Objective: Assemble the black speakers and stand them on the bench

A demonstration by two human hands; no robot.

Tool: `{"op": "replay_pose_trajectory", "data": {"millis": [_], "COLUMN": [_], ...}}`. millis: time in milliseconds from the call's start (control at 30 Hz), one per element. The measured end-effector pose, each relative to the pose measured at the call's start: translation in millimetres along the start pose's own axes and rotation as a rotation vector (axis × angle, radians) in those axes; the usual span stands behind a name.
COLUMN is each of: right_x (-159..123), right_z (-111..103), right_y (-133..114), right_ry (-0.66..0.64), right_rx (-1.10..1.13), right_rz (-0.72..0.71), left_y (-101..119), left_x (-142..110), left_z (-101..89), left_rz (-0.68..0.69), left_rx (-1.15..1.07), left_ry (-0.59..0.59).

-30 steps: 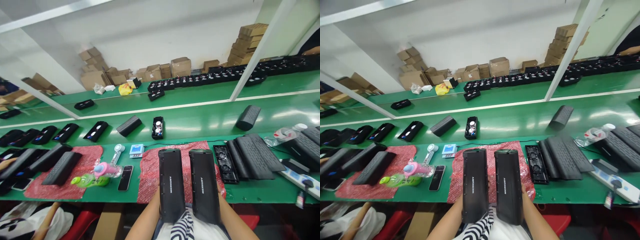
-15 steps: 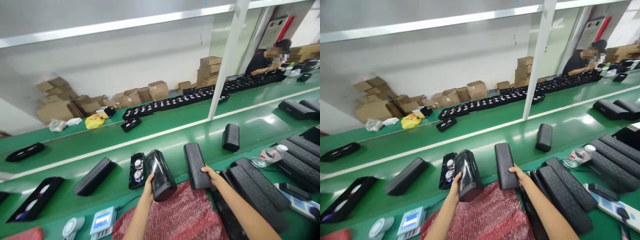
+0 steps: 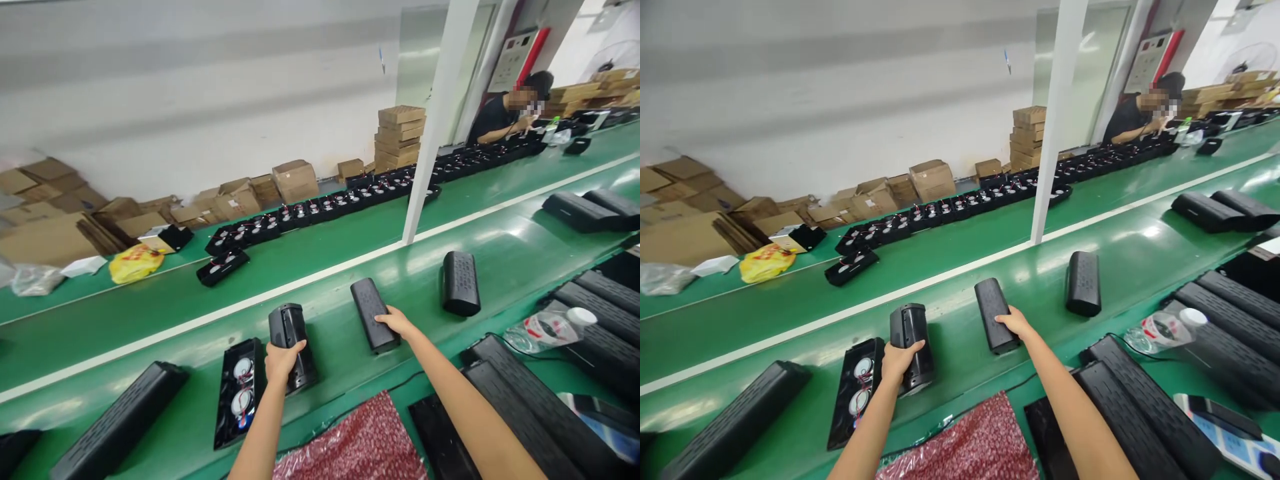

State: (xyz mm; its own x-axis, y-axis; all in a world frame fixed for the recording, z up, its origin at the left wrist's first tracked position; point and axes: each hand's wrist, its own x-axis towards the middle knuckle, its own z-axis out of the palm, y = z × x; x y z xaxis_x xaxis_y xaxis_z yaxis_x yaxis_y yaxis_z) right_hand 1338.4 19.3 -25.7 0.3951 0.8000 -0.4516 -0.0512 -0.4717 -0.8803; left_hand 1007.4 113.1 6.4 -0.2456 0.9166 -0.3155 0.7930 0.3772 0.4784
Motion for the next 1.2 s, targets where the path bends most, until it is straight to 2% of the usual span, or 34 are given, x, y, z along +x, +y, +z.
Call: {"op": "replay_pose_trajectory", "data": {"millis": [67,133,200,233,333,400,467,533,633,667,733,800,867,900,967,1000,1033,1100,1200], "right_x": [-27.4,-67.8,-114.8,-138.4,-199.2,-227.3,-245.5,-255.8,-261.2,-261.4,-260.6,-258.5,-255.9,-254.7,-253.2,-252.9,-252.7,-252.4,-250.9], "right_z": [-9.5,-14.0,-12.4,-9.5,2.9,9.1,8.1,-3.6,-40.2,-54.9,-82.6,-103.2,-115.2,-118.4,-121.5,-122.3,-122.9,-124.7,-129.9], "right_y": [6.8,18.9,37.1,48.3,85.0,105.9,118.3,120.3,110.7,107.2,103.5,105.5,111.0,113.6,116.2,115.9,114.5,110.7,108.7], "right_ry": [0.13,0.246,0.258,0.231,0.153,0.128,0.119,0.149,0.352,0.454,0.626,0.688,0.664,0.643,0.603,0.585,0.567,0.538,0.516], "right_rx": [-0.076,-0.177,-0.239,-0.227,-0.173,-0.169,-0.221,-0.359,-0.702,-0.834,-1.072,-1.216,-1.264,-1.27,-1.273,-1.273,-1.271,-1.276,-1.296], "right_rz": [-0.073,-0.213,-0.36,-0.382,-0.279,-0.188,-0.168,-0.239,-0.337,-0.307,-0.151,0.042,0.161,0.188,0.191,0.18,0.168,0.152,0.12], "left_y": [8.6,18.7,27.4,30.7,35.9,35.7,33.8,33.0,37.9,41.0,46.5,46.1,33.9,22.4,-9.8,-28.8,-48.2,-82.9,-111.3], "left_x": [-9.3,-19.8,-29.6,-33.8,-43.8,-49.0,-54.4,-60.7,-71.1,-74.3,-78.9,-79.0,-73.4,-68.5,-56.2,-49.5,-42.9,-30.9,-17.1], "left_z": [2.0,8.5,19.1,24.9,38.9,44.1,48.0,53.7,66.7,70.6,74.0,68.2,52.8,42.8,21.8,12.3,4.3,-6.9,-15.9], "left_rz": [-0.083,-0.081,0.0,0.06,0.254,0.365,0.427,0.428,0.373,0.363,0.362,0.396,0.437,0.438,0.367,0.287,0.194,0.023,-0.093], "left_rx": [0.108,0.206,0.311,0.371,0.533,0.575,0.552,0.5,0.468,0.471,0.452,0.352,0.232,0.197,0.2,0.22,0.241,0.276,0.319], "left_ry": [0.075,0.167,0.214,0.217,0.208,0.187,0.105,-0.001,-0.046,-0.026,0.004,0.015,0.106,0.197,0.406,0.47,0.476,0.377,0.207]}}
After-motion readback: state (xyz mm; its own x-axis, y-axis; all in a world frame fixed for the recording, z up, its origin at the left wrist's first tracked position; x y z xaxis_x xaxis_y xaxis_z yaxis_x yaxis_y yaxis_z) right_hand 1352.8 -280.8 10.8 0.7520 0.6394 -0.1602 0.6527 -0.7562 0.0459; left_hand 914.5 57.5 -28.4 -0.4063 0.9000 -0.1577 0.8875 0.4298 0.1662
